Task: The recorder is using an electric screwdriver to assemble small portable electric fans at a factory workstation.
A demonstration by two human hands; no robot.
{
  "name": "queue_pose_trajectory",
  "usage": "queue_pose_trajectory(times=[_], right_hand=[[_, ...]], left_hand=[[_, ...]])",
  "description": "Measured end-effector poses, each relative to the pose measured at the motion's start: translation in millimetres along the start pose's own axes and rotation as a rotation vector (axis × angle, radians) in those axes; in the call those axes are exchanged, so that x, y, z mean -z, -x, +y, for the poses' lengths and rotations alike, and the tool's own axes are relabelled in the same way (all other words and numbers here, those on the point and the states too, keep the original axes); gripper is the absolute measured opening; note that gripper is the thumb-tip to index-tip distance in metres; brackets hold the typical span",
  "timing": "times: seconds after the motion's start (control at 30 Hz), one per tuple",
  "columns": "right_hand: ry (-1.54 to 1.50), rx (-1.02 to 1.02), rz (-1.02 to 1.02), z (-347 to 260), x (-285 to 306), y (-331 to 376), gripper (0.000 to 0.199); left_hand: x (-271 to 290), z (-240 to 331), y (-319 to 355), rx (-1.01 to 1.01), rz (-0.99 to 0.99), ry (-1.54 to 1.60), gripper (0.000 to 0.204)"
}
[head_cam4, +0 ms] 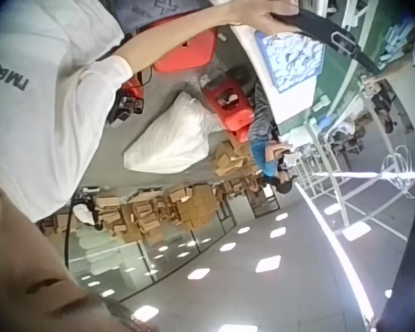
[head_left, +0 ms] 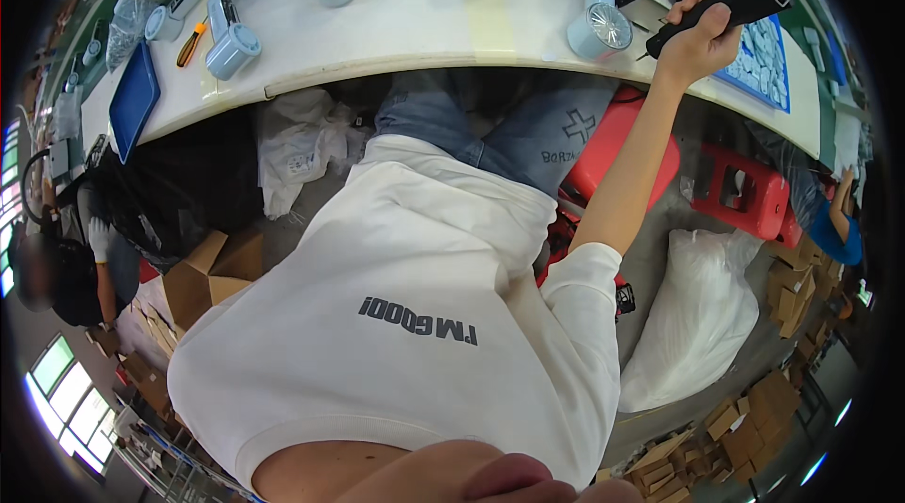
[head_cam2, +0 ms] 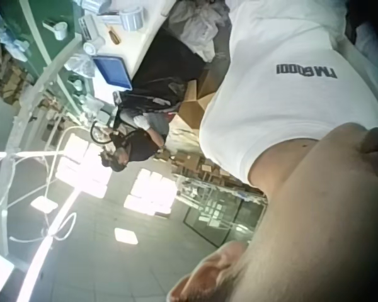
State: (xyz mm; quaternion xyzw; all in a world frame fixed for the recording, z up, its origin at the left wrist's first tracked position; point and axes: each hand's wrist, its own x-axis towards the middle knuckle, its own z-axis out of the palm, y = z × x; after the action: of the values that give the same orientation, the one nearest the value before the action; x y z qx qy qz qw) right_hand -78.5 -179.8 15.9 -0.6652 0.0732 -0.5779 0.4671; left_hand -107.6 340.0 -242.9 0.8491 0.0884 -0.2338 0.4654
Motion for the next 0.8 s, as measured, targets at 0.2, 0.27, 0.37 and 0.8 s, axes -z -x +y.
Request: queue_pose_trajectory(times=[0.2,0.27,0.37,0.8], right_hand=[[-0.056,-0.084,0.122,16.1,18.3,-3.4,0.051],[-0.154,-0.101,0.102,19.3,8.2,-5.6,0.051],[-0.078,-0.183,0.175,10.0,38.5,-7.2,0.063],[-0.180,-0.380,0.127,18.8,29.7,-9.5,0.071]], left_hand=[[-22.4,16.7,-14.3,0.017,0.005,0.020,0.027],[-22.7,20.1,-15.0,0.030,0.075,0.045,0.027],[-53.5,41.0,-25.4,0.040,0.030,0.063,0.028],[-85.0,28.9,-4.0,0.315,0.315,0.170,0.029]])
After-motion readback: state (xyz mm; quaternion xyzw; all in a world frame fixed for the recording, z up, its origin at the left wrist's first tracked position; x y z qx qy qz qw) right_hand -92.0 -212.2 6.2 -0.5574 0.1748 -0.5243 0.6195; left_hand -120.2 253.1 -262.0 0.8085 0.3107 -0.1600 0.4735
